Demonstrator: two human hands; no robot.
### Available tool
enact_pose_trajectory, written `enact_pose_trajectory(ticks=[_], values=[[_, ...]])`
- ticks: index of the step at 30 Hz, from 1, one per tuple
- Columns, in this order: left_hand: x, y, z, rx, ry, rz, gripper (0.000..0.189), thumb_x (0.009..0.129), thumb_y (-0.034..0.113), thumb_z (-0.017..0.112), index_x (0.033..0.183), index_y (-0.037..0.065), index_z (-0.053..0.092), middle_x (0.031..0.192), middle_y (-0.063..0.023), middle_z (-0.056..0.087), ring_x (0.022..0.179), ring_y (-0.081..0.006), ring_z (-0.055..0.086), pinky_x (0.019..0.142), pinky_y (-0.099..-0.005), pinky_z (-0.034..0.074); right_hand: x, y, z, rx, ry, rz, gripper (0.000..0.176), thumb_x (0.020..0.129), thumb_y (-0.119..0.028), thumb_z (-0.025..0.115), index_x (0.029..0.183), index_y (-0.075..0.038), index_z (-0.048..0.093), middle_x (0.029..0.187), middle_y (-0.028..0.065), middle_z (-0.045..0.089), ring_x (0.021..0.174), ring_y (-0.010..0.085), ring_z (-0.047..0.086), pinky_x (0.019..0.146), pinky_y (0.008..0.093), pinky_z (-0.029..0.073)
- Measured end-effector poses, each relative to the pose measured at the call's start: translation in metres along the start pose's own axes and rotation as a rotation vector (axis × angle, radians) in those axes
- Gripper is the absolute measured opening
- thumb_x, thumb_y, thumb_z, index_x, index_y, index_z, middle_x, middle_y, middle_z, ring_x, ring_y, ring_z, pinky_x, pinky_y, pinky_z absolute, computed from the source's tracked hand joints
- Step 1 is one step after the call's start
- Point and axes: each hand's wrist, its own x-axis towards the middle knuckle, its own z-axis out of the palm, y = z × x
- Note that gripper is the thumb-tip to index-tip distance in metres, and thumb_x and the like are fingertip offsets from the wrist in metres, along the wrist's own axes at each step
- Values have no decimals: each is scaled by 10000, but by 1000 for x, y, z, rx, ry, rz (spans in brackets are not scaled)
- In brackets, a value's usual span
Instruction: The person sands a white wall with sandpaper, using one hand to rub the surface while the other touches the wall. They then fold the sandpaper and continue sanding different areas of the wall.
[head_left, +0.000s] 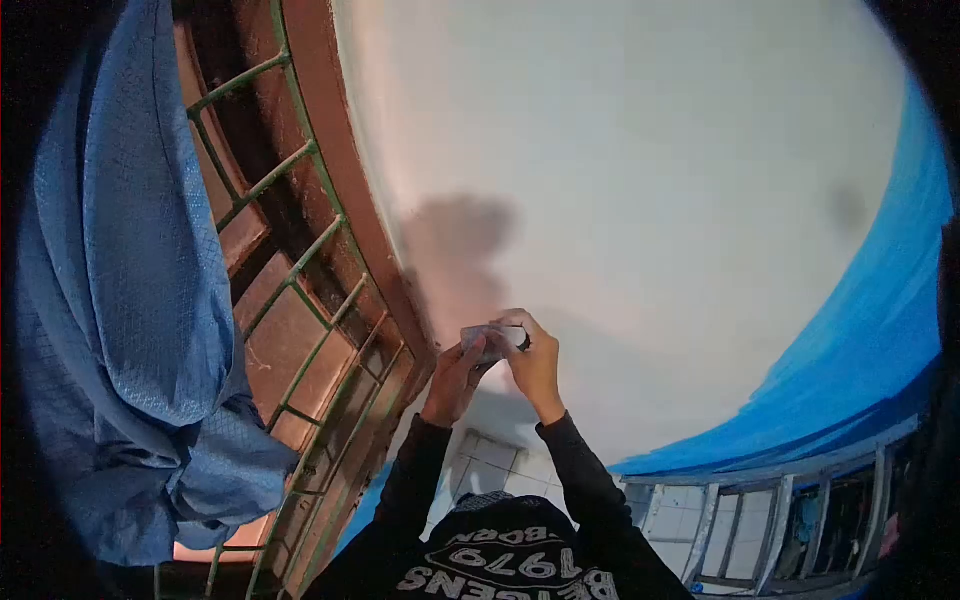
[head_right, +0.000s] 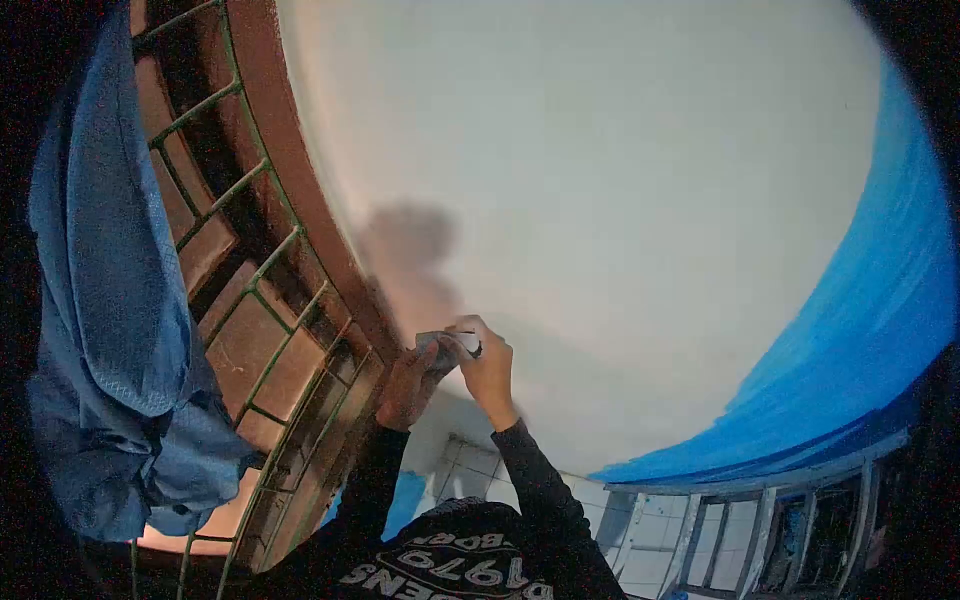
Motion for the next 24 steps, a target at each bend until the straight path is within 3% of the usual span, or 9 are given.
enact_pose_trajectory(ticks=[2,3,6,8,11,14,18,20,24], values=[[-1,2,0,-80,-36,-7,342,1083,217,526,1301,-34,605,1272,-107,648,1189,-183,613,1070,-343,468,3,-2,-2,-72,61,-210,222,880,-64,762,1079,-28,671,1019,107,730,922,136,687,807,287,534],[-2,2,0,-113,-17,0,347,1083,216,521,1309,-35,601,1286,-121,637,1203,-200,604,1075,-350,463,2,-8,-5,-68,58,-210,222,880,-64,762,1079,-28,671,1019,107,730,922,136,687,807,287,534],[1,11,6,39,191,261,362,1083,211,508,1332,-39,586,1330,-163,603,1244,-252,577,1091,-370,449,-9,-36,-21,24,144,-86,185,904,-63,734,1079,-19,691,1056,114,738,939,152,691,811,289,535],[14,28,14,341,389,537,372,1083,208,499,1347,-41,576,1359,-192,580,1272,-287,558,1101,-383,440,-14,-47,-49,-67,406,-302,174,936,-51,691,1105,-9,693,1075,120,738,955,177,691,823,301,538],[54,69,30,807,543,872,388,1083,204,485,1370,-44,562,1402,-234,547,1313,-339,531,1117,-403,427,-16,-52,-94,-150,569,-379,151,966,-73,631,1086,3,681,1192,159,706,1084,271,683,908,388,532],[99,97,49,1080,585,1015,404,1083,199,471,1393,-48,548,1446,-277,513,1355,-391,504,1133,-423,413,-1,-57,-126,-337,749,-498,138,973,-74,612,1072,-6,681,1179,170,698,1101,301,659,938,414,519],[127,71,46,1113,543,1315,437,1072,192,469,1444,-36,502,1526,-273,442,1435,-413,413,1180,-460,364,20,-28,-151,-642,921,-694,128,953,-42,611,1063,-14,670,1253,163,645,1206,329,563,972,427,499],[123,41,43,1103,533,1335,446,1070,191,464,1453,-36,492,1539,-265,430,1443,-419,399,1187,-461,354,35,-5,-147,-796,988,-821,154,937,-85,635,1079,-37,670,1373,173,580,1304,345,474,1033,469,450],[135,45,56,1031,637,1343,459,1069,202,441,1444,-54,502,1535,-247,448,1445,-408,404,1172,-439,373,35,14,-154,-954,966,-887,180,941,-169,645,1099,-85,659,1394,174,574,1297,364,474,1064,518,412]])
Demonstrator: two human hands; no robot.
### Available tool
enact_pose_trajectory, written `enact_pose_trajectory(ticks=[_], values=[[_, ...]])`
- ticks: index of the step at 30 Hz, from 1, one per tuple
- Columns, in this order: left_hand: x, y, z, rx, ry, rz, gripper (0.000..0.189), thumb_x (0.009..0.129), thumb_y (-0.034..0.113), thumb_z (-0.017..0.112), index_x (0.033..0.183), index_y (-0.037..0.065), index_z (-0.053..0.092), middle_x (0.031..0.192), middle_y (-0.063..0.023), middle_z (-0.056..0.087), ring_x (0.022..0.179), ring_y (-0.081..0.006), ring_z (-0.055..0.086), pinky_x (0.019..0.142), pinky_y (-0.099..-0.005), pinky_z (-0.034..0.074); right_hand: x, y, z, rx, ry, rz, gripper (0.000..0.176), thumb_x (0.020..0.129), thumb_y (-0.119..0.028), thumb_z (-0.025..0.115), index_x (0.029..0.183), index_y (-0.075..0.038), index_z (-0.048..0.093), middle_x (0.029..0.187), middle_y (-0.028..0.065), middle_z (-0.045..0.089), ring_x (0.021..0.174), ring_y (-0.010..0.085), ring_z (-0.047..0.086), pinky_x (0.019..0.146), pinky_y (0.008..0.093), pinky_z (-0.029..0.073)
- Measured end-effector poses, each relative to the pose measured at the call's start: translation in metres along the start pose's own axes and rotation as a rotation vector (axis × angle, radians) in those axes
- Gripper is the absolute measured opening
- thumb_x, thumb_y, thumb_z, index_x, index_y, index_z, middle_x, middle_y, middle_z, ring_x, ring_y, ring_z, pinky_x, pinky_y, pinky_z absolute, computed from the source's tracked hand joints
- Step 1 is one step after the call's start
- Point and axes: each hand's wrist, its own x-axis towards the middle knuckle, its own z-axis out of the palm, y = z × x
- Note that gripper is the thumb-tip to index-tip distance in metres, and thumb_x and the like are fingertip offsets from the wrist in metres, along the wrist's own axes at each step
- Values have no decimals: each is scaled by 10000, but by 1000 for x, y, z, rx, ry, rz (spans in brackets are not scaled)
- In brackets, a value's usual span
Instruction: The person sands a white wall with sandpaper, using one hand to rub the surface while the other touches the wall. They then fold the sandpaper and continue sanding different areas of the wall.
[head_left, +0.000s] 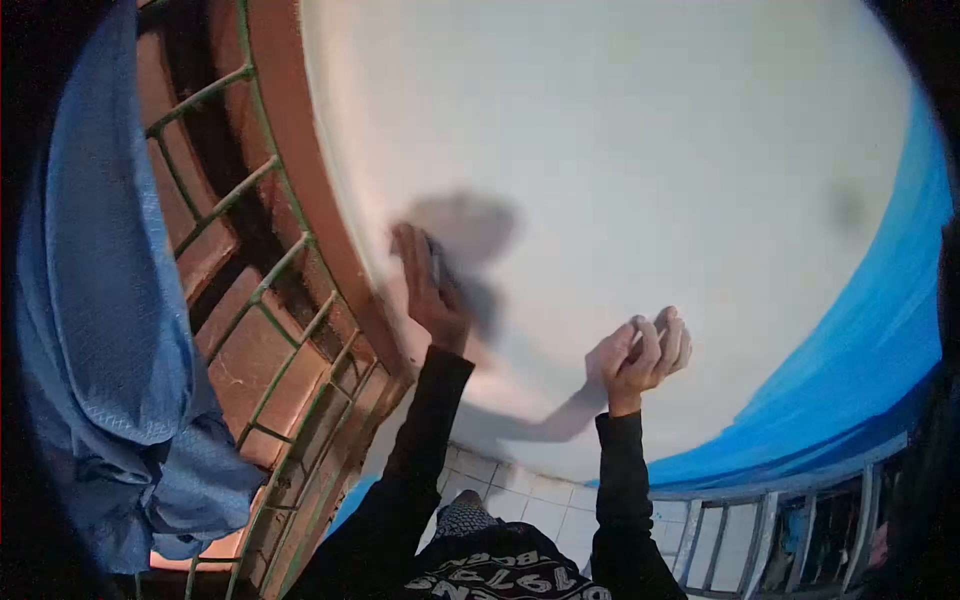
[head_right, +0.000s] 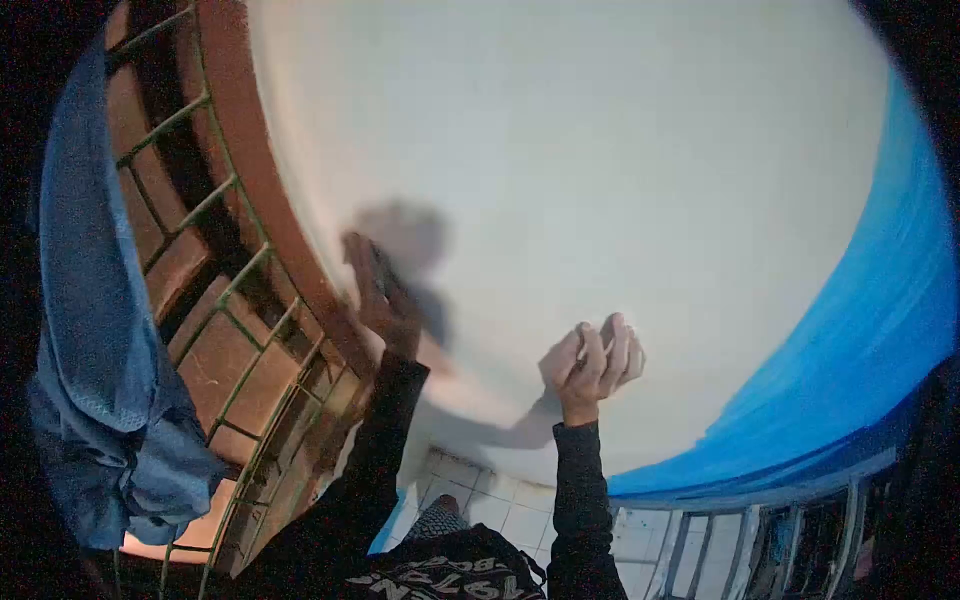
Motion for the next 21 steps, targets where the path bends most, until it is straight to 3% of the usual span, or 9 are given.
enact_pose_trajectory(ticks=[1,3,5,7,11,13,15,18,21], values=[[9,7,2,28,39,-82,452,1067,194,441,1437,-57,510,1522,-253,463,1440,-404,414,1162,-431,385,-1,3,-4,-12,-12,-4,180,941,-169,645,1099,-85,659,1394,174,574,1297,364,474,1064,518,412],[37,13,4,80,53,-32,426,1060,169,461,1417,-52,533,1495,-261,492,1408,-401,459,1118,-421,429,0,-1,0,-7,-4,-9,189,941,-166,646,1116,-95,649,1396,177,575,1298,368,475,1067,522,411],[64,25,5,-23,151,-12,400,1067,151,499,1396,-72,545,1473,-279,502,1382,-326,507,1091,-437,474,8,-3,-1,-59,4,-68,212,939,-162,650,1142,-103,641,1400,171,574,1294,366,480,1067,520,412],[43,18,9,-18,104,-150,380,1067,158,503,1351,-82,583,1426,-281,551,1316,-313,576,1021,-418,521,2,-2,-3,-10,-21,-1,207,941,-156,649,1143,-110,643,1405,168,574,1290,363,485,1067,515,412],[-22,-8,5,182,140,-39,384,1070,183,508,1309,-105,595,1243,-277,664,1084,-313,682,887,-392,555,13,-3,-2,-46,36,-130,203,950,-157,640,1149,-116,643,1413,169,574,1285,363,491,1070,513,409],[-29,-8,0,239,123,19,390,1072,189,508,1307,-110,589,1175,-264,696,1000,-306,694,848,-387,551,2,0,-5,0,-43,-17,202,959,-162,629,1156,-119,646,1416,177,575,1285,367,497,1071,513,408],[-31,-4,-8,25,82,-387,404,1074,221,515,1306,-102,593,1119,-241,703,904,-281,658,797,-392,531,-1,-1,-3,6,-30,-10,200,962,-163,627,1157,-120,647,1414,179,577,1288,368,497,1071,512,409],[-26,14,-17,8,32,-583,433,1080,264,514,1316,-90,595,1106,-204,709,870,-261,645,794,-363,521,7,-3,-3,-2,-17,-30,194,965,-164,624,1152,-119,651,1409,183,580,1295,370,496,1071,511,409],[-54,-34,-13,140,-45,-592,416,1070,257,528,1304,-77,608,1104,-188,717,854,-234,643,784,-347,519,3,-1,-4,4,-22,-24,184,965,-163,624,1139,-113,654,1406,185,583,1301,371,495,1074,511,409]])
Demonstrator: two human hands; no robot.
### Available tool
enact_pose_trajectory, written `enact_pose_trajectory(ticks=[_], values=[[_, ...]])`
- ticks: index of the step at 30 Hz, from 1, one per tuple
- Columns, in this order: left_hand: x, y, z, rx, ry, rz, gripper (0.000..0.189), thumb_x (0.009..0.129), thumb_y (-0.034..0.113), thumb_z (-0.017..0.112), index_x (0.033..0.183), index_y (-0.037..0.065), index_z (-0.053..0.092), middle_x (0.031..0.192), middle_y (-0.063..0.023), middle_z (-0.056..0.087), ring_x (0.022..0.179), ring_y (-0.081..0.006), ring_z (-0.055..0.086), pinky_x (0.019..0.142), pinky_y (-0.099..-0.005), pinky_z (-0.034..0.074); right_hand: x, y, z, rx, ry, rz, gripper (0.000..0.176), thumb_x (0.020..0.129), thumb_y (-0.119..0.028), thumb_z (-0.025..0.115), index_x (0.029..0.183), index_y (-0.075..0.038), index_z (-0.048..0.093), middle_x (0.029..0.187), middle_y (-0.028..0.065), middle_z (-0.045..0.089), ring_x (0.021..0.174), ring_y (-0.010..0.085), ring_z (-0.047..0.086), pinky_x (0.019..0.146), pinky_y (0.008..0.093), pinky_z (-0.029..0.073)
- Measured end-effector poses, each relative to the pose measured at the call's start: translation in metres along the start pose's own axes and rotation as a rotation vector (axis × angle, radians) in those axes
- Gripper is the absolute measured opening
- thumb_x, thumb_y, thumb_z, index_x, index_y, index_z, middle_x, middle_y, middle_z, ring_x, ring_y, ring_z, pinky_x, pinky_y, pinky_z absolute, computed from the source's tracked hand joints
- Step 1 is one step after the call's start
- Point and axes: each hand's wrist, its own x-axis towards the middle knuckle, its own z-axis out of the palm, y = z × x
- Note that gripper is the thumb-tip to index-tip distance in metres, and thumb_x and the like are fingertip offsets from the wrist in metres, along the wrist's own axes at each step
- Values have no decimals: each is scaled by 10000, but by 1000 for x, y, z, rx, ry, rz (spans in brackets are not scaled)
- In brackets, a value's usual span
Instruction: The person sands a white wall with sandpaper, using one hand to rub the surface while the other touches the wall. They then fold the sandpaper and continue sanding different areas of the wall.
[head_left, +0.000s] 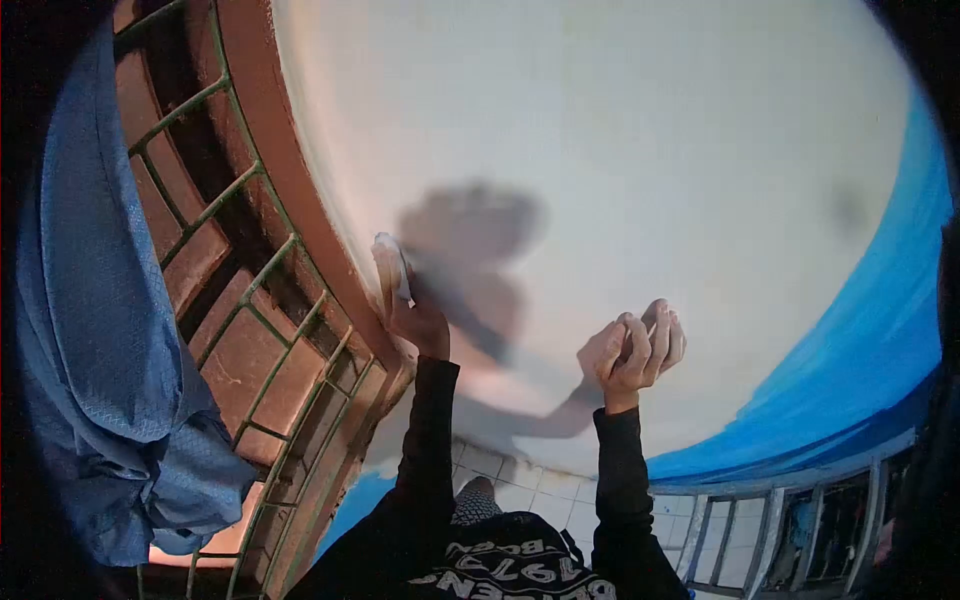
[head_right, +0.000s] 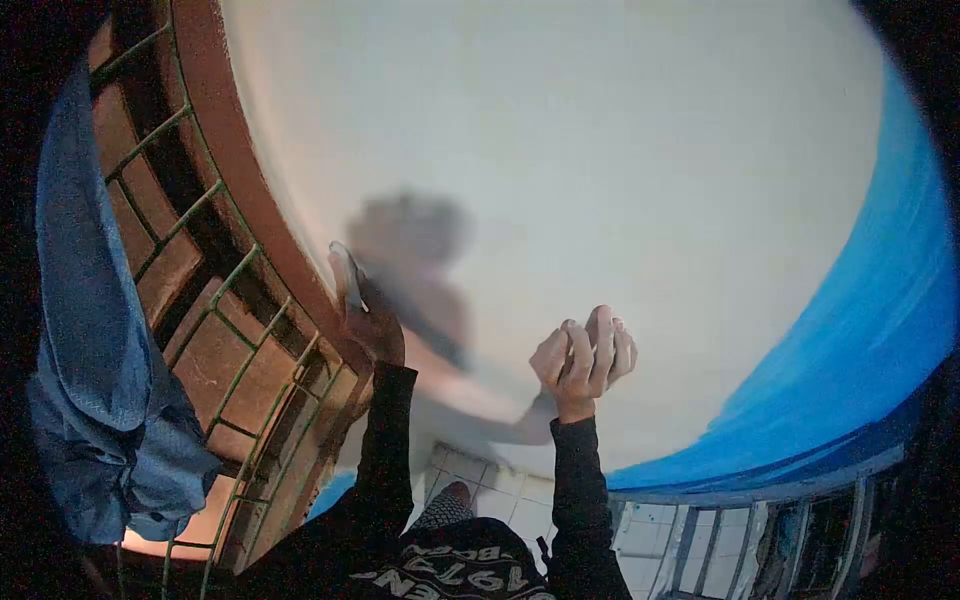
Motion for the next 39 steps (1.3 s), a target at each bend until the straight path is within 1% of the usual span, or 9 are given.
enact_pose_trajectory(ticks=[4,7,15,19,22,24,32,35,39], values=[[19,-47,32,3,259,422,307,997,236,613,965,-48,725,844,-204,696,695,-303,659,614,-462,474,-2,0,1,3,9,5,181,954,-156,630,1125,-101,656,1406,187,584,1305,371,493,1077,511,406],[31,-69,47,-45,80,262,304,993,251,597,1010,-27,719,890,-185,692,773,-333,665,680,-439,511,11,-1,2,-12,42,-90,183,944,-148,638,1119,-99,657,1401,187,589,1306,371,493,1077,512,406],[0,5,-12,26,30,619,426,1001,191,562,1383,6,597,1373,-232,615,1212,-378,631,993,-452,514,6,-1,0,-5,-10,-54,178,924,-118,650,1100,-100,664,1391,183,598,1317,379,486,1091,525,395],[52,31,18,-173,195,703,402,1008,191,553,1358,3,617,1358,-229,625,1237,-424,608,1018,-452,509,-5,3,-2,50,-29,11,181,924,-115,647,1104,-106,664,1394,177,598,1322,384,484,1095,529,395],[71,41,5,-174,-123,348,445,1020,195,591,1427,18,558,1454,-223,554,1317,-349,572,1017,-451,521,-6,5,1,51,-4,-13,175,927,-119,645,1101,-107,664,1391,179,598,1321,386,483,1089,528,400],[55,54,-1,-2,53,718,416,1028,113,533,1433,17,552,1504,-216,505,1382,-340,512,1069,-458,487,-4,4,-1,28,-12,-13,167,930,-127,642,1095,-108,663,1389,180,598,1315,385,486,1084,527,405],[36,49,-14,-64,-48,631,431,1020,153,569,1428,16,551,1511,-227,492,1423,-367,455,1122,-454,440,-8,6,-1,33,-24,-14,164,944,-155,638,1096,-103,668,1401,190,590,1306,383,493,1077,534,405],[66,64,-11,-11,-206,200,429,1023,184,593,1414,10,566,1499,-240,499,1410,-366,472,1116,-451,447,-9,6,2,36,1,-20,167,948,-176,638,1092,-99,669,1393,192,595,1309,386,493,1079,534,405],[44,65,-10,-87,-56,545,432,1016,236,582,1378,1,600,1463,-222,542,1389,-376,494,1096,-448,471,-9,6,2,27,11,-20,172,955,-188,625,1093,-94,669,1389,192,598,1310,387,494,1086,537,401]])
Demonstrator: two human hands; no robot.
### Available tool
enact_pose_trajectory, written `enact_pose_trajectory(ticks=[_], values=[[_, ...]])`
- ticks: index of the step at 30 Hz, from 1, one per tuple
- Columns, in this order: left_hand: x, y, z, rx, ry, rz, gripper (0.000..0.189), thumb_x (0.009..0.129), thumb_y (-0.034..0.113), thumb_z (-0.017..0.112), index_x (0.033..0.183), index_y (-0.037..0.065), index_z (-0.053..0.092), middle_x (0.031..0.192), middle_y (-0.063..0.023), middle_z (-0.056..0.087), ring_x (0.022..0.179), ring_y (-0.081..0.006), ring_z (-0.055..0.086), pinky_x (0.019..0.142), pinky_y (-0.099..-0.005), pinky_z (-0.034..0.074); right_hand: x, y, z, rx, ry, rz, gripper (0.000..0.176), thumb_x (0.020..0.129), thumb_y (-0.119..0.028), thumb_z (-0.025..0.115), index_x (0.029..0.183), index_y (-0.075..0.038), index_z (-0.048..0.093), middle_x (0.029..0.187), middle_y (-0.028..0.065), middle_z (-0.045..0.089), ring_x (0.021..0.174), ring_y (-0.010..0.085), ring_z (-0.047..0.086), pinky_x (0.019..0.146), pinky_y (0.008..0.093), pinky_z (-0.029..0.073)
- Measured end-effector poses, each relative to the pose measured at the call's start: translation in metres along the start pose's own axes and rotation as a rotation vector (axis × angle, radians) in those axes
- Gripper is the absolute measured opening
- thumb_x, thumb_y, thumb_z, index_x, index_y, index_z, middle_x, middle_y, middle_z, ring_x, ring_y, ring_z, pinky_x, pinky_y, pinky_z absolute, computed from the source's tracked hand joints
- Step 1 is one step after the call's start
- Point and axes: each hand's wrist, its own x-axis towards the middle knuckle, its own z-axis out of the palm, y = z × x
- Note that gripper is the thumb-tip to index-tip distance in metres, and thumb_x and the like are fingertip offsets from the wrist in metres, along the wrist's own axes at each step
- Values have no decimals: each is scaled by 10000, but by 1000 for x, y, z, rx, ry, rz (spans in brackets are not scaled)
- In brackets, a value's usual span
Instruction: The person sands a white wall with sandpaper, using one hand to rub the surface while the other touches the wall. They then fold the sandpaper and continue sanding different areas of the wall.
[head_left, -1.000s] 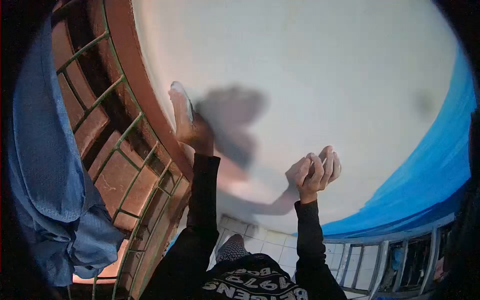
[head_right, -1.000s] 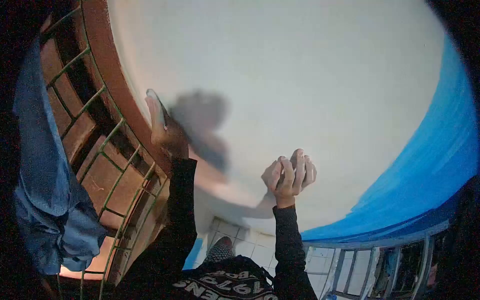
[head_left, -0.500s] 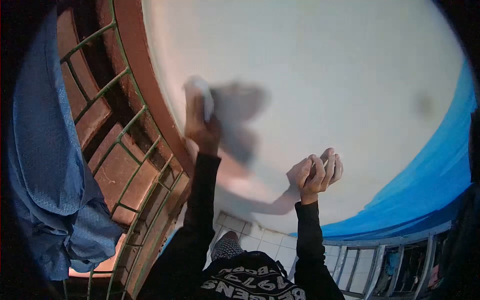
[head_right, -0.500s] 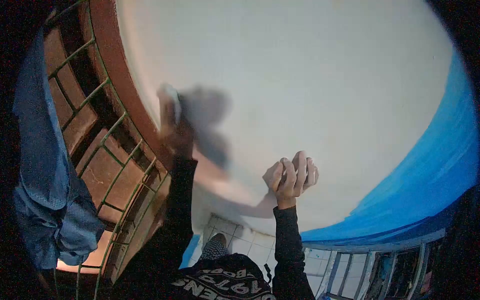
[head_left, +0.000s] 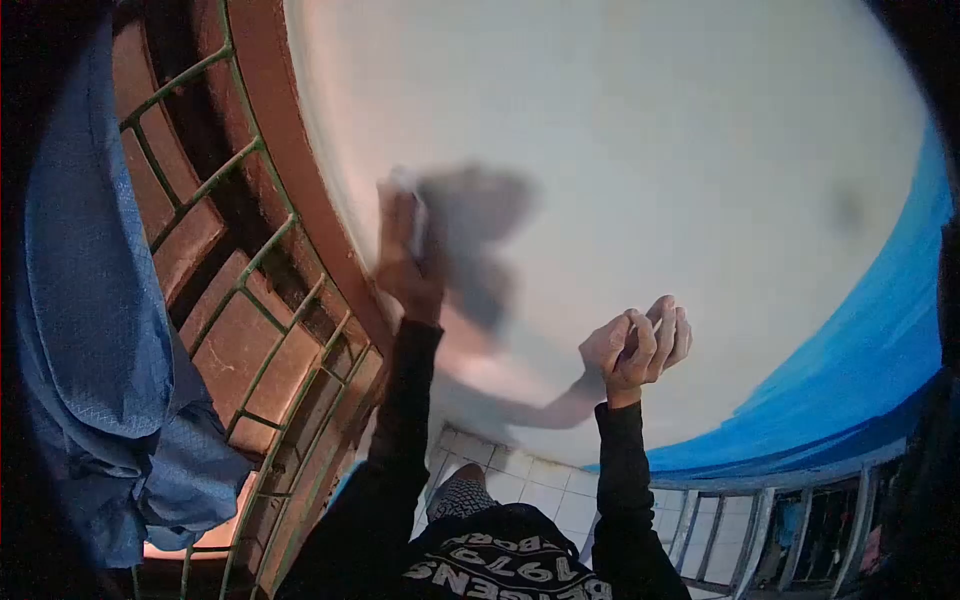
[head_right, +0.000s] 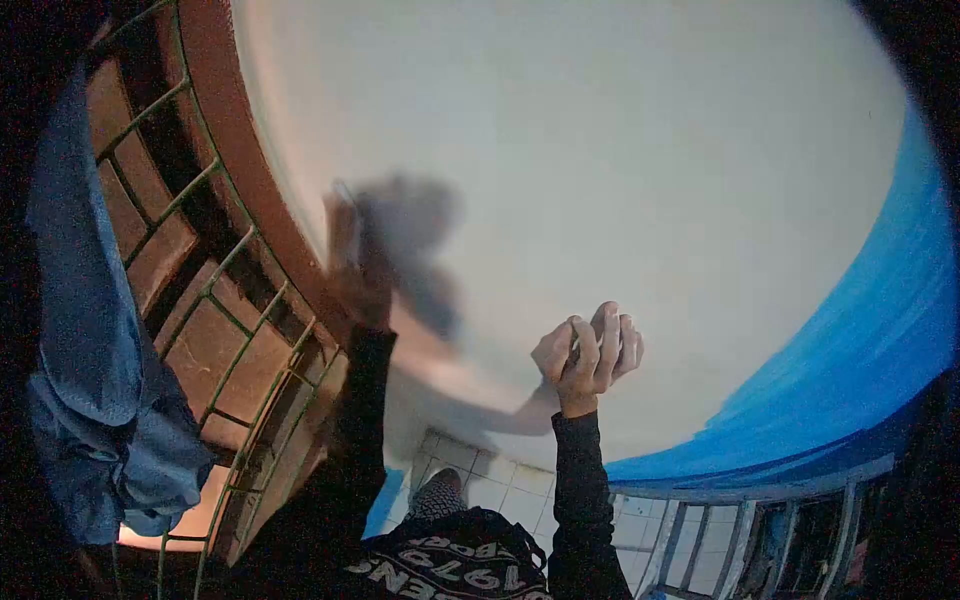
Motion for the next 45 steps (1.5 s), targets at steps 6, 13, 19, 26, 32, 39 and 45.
enact_pose_trajectory(ticks=[6,13,19,26,32,39,45], values=[[-21,-4,3,-18,54,150,452,1015,265,552,1385,11,601,1453,-198,562,1395,-372,489,1108,-444,463,-2,-1,0,-37,-9,-21,177,958,-190,604,1094,-96,668,1385,189,596,1325,390,478,1096,540,396],[62,-12,1,19,170,161,413,939,53,515,1326,18,655,1413,-188,599,1391,-367,496,1162,-462,395,0,-4,1,-24,-7,6,139,940,-163,625,1058,-93,645,1406,191,568,1321,390,470,1098,537,396],[157,-9,2,-63,373,331,417,873,-50,567,1250,48,714,1399,-169,610,1354,-345,536,1121,-450,439,5,-5,-2,-48,-47,-14,164,937,-162,635,1085,-92,630,1417,200,558,1323,387,465,1094,538,392],[148,7,-14,69,420,433,482,778,-89,685,1205,126,745,1155,-112,671,1105,-279,658,974,-381,561,6,-4,0,-43,-38,-18,156,931,-163,642,1065,-84,633,1420,196,554,1330,389,451,1090,537,392],[119,13,-9,89,238,544,436,794,-54,554,1209,-22,686,1283,-151,656,1199,-346,622,1058,-426,503,8,-5,-4,-25,-66,-26,149,931,-168,647,1060,-95,639,1433,189,545,1341,379,440,1095,529,387],[128,23,-4,81,222,496,543,743,-107,609,1274,-8,664,1331,-162,644,1288,-342,576,1094,-429,476,4,-3,-2,-23,-55,-19,170,923,-166,658,1085,-124,633,1448,168,533,1361,368,424,1103,519,380],[80,-7,-11,10,40,500,449,899,33,699,1341,29,626,1429,-185,582,1360,-343,535,1103,-441,466,6,-4,-1,-51,-50,-30,149,909,-183,656,1048,-129,648,1419,170,565,1332,366,459,1094,517,386]])
